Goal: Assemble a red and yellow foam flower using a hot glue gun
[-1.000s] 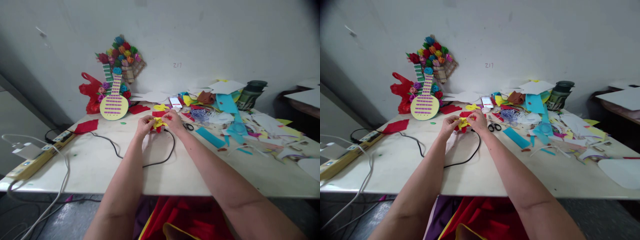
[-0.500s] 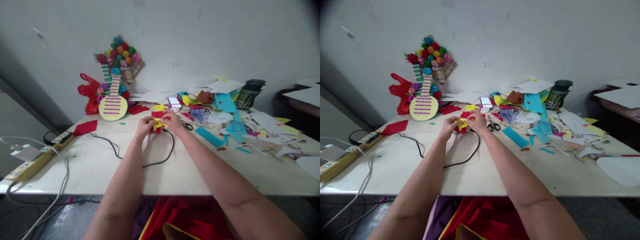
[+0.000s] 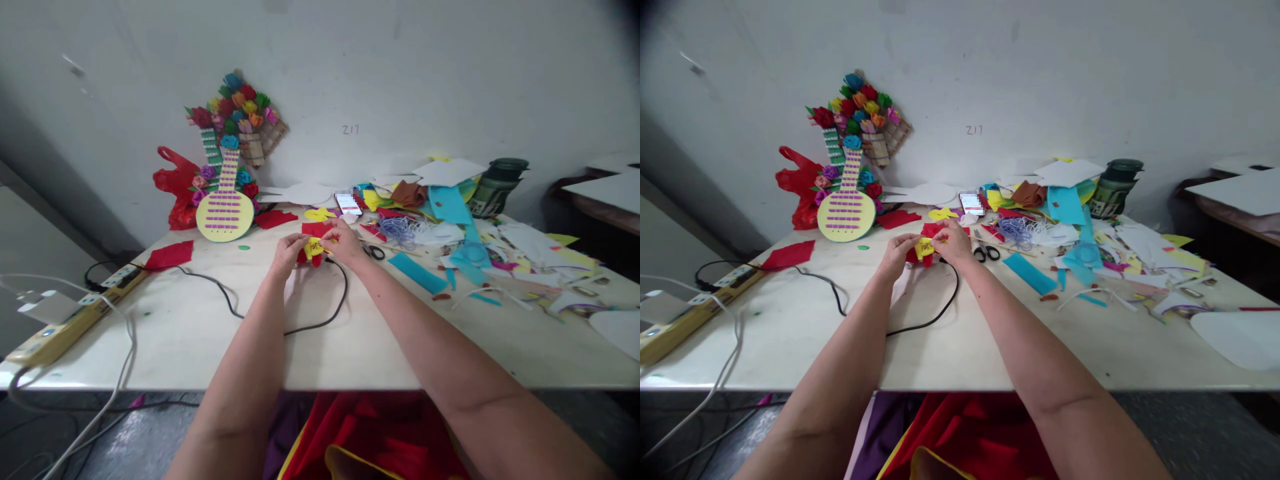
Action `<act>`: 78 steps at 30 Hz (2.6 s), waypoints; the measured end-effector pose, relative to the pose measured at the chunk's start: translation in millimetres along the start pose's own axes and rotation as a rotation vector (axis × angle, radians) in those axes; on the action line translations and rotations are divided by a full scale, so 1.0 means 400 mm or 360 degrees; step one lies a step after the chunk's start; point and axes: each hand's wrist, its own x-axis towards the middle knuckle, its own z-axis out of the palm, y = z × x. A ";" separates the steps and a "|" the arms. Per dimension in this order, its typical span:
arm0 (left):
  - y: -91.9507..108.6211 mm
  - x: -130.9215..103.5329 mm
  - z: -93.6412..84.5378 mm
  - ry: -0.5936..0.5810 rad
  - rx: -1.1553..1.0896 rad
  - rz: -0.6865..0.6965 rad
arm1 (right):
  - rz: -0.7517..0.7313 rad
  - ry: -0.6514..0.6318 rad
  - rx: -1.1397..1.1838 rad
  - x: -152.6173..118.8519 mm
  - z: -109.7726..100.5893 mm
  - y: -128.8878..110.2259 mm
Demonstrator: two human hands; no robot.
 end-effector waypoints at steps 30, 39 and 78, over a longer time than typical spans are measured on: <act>0.006 -0.005 0.003 -0.0054 -0.0047 -0.0069 | 0.0025 -0.0003 -0.0015 -0.001 -0.002 0.009; 0.010 -0.006 0.006 -0.0032 -0.0023 -0.0058 | -0.0031 0.0065 0.0058 0.000 -0.006 0.004; 0.003 -0.006 0.006 -0.0040 0.0088 -0.0050 | -0.0526 -0.0003 -0.0780 -0.010 -0.024 -0.020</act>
